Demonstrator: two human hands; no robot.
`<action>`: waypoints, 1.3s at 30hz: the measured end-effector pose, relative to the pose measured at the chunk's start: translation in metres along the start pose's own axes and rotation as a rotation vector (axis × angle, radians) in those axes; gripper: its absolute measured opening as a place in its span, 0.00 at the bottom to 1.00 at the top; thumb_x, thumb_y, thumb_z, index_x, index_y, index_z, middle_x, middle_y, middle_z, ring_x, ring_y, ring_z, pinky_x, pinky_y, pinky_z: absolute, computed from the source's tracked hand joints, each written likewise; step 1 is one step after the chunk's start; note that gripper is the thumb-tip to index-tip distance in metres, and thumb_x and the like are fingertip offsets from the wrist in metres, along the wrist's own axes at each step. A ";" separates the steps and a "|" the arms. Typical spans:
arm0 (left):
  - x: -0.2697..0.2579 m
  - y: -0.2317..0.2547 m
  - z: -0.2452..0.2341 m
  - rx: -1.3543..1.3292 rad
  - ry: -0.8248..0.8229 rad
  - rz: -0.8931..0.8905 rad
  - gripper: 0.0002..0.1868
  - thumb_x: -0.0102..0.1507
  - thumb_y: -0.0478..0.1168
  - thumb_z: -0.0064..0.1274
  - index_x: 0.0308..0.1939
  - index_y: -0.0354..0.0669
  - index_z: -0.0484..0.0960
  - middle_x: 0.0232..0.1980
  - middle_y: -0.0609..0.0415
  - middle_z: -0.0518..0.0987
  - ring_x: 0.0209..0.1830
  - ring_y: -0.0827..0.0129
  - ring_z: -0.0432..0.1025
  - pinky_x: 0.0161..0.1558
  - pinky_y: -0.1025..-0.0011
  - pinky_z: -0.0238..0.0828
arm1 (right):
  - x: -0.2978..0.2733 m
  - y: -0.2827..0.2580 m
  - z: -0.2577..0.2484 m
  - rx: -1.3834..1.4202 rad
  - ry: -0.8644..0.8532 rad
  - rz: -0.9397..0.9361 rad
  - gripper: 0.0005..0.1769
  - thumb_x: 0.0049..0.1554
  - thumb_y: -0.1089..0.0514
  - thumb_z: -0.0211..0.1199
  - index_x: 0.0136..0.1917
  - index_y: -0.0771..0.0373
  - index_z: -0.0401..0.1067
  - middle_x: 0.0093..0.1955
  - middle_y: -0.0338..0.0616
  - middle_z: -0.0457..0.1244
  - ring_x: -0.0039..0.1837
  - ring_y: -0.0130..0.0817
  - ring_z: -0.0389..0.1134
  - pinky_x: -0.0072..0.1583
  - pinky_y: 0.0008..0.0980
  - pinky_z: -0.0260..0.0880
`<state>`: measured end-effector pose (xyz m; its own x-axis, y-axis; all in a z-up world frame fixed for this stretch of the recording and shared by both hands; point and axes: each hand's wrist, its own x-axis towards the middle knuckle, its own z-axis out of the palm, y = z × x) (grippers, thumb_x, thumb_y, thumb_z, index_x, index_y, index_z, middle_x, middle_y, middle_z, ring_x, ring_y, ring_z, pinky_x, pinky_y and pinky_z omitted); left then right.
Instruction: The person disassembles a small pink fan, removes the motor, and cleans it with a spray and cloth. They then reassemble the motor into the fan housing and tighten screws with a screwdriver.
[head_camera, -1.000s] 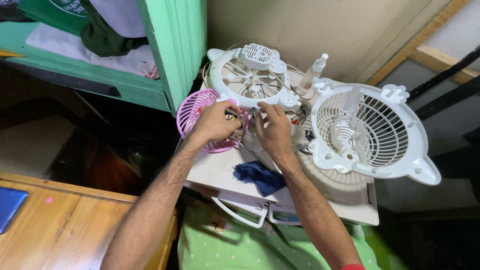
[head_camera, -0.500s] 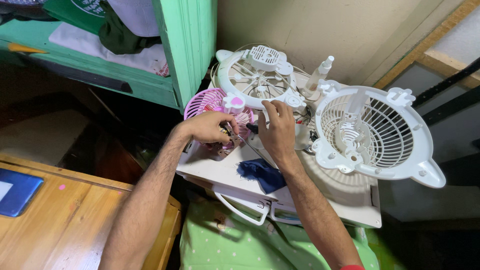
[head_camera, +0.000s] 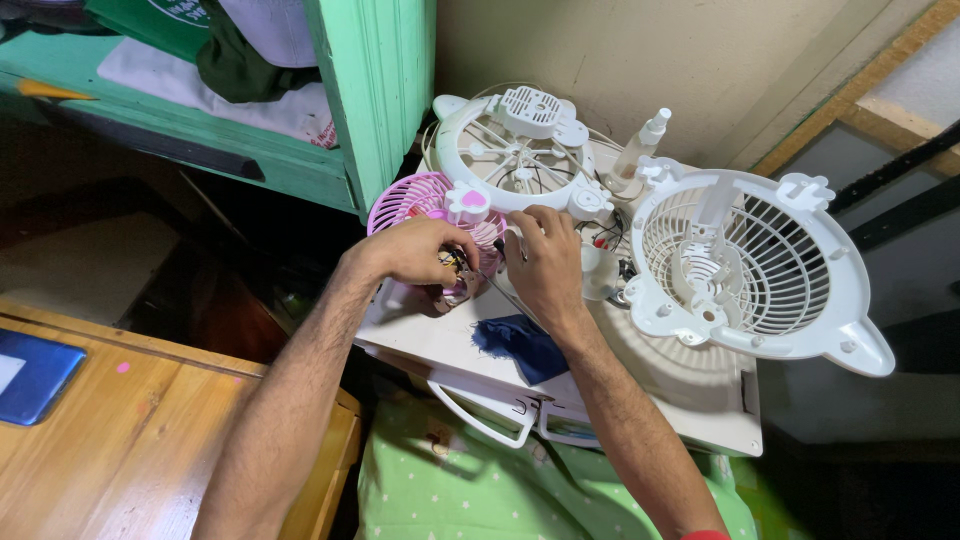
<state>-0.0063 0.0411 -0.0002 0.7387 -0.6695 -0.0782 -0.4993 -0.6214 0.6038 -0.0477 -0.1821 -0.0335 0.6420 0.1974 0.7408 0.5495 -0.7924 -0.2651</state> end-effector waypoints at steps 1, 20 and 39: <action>0.000 0.001 0.001 0.014 -0.002 -0.020 0.21 0.50 0.36 0.63 0.48 0.52 0.87 0.43 0.54 0.87 0.43 0.64 0.81 0.48 0.67 0.78 | 0.000 0.000 0.000 0.002 -0.004 -0.001 0.15 0.55 0.64 0.69 0.57 0.62 0.75 0.56 0.46 0.64 0.58 0.47 0.64 0.56 0.47 0.64; -0.003 0.040 0.008 0.341 0.026 -0.192 0.20 0.53 0.32 0.62 0.48 0.55 0.87 0.53 0.53 0.76 0.57 0.56 0.73 0.56 0.57 0.73 | -0.026 -0.032 -0.090 -0.276 -0.069 -0.216 0.21 0.53 0.64 0.69 0.61 0.62 0.72 0.61 0.47 0.63 0.64 0.46 0.63 0.62 0.46 0.63; 0.003 0.105 0.043 0.553 0.302 0.017 0.22 0.55 0.39 0.60 0.54 0.51 0.83 0.51 0.50 0.79 0.56 0.54 0.72 0.54 0.48 0.68 | -0.069 0.040 -0.173 -0.409 -0.172 0.044 0.26 0.51 0.48 0.74 0.60 0.58 0.74 0.49 0.41 0.68 0.53 0.40 0.66 0.50 0.46 0.61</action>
<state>-0.0755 -0.0436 0.0291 0.7833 -0.5873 0.2039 -0.6131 -0.7840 0.0971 -0.1630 -0.3274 0.0114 0.7586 0.2239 0.6118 0.2852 -0.9585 -0.0028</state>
